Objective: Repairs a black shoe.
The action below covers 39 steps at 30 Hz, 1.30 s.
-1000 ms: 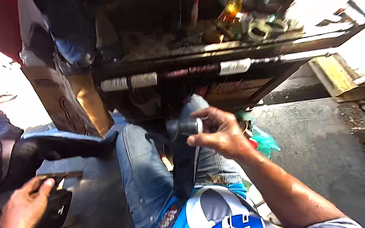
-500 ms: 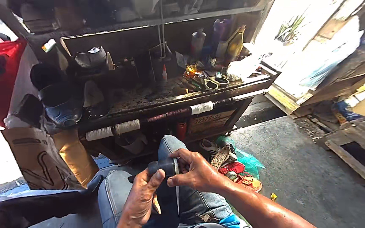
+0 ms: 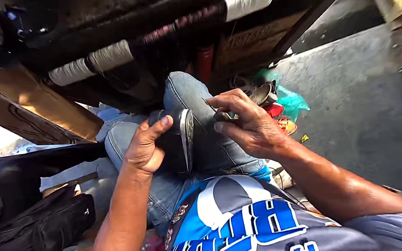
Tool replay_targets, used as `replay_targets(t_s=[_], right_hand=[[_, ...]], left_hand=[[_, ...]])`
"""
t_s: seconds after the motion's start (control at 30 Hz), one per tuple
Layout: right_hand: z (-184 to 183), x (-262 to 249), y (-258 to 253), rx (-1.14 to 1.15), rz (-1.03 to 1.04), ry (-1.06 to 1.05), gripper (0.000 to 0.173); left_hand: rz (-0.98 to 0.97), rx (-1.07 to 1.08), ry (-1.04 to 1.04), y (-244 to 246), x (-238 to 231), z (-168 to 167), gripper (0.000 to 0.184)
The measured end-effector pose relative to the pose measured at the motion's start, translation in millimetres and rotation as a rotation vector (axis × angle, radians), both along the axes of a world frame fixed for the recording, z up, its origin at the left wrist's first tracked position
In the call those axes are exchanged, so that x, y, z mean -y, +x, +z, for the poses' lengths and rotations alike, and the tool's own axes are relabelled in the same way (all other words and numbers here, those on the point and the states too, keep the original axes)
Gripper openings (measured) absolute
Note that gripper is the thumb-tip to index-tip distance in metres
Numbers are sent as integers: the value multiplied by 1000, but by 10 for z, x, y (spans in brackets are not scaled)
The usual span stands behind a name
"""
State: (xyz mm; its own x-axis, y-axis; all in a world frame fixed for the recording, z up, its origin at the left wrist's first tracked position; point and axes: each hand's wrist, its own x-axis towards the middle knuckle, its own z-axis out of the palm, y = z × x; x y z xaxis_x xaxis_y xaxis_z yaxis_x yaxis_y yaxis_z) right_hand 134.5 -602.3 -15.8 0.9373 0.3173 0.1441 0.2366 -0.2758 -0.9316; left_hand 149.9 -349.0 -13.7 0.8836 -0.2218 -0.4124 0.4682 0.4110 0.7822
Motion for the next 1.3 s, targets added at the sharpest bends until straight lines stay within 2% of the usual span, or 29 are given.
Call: replay_targets(t_s=[0.13, 0.27, 0.9, 1.07, 1.17, 1.3], right_hand=[[-46, -10, -112, 75, 80, 108, 36], [-134, -94, -150, 151, 115, 110, 29], [-288, -209, -147, 132, 119, 165, 27], [-286, -191, -128, 146, 122, 161, 26], [-245, -119, -78, 216, 151, 117, 24], [-163, 15, 49, 277, 250, 21, 24]], left_hand=[[-33, 36, -7, -7, -62, -13, 25], [-38, 64, -84, 9, -79, -43, 18], [-50, 96, -118, -18, -97, -106, 20], [-119, 143, -132, -15, -141, -126, 24], [-197, 198, -87, -27, -171, -126, 30], [-182, 249, 42, -71, -68, -62, 29]])
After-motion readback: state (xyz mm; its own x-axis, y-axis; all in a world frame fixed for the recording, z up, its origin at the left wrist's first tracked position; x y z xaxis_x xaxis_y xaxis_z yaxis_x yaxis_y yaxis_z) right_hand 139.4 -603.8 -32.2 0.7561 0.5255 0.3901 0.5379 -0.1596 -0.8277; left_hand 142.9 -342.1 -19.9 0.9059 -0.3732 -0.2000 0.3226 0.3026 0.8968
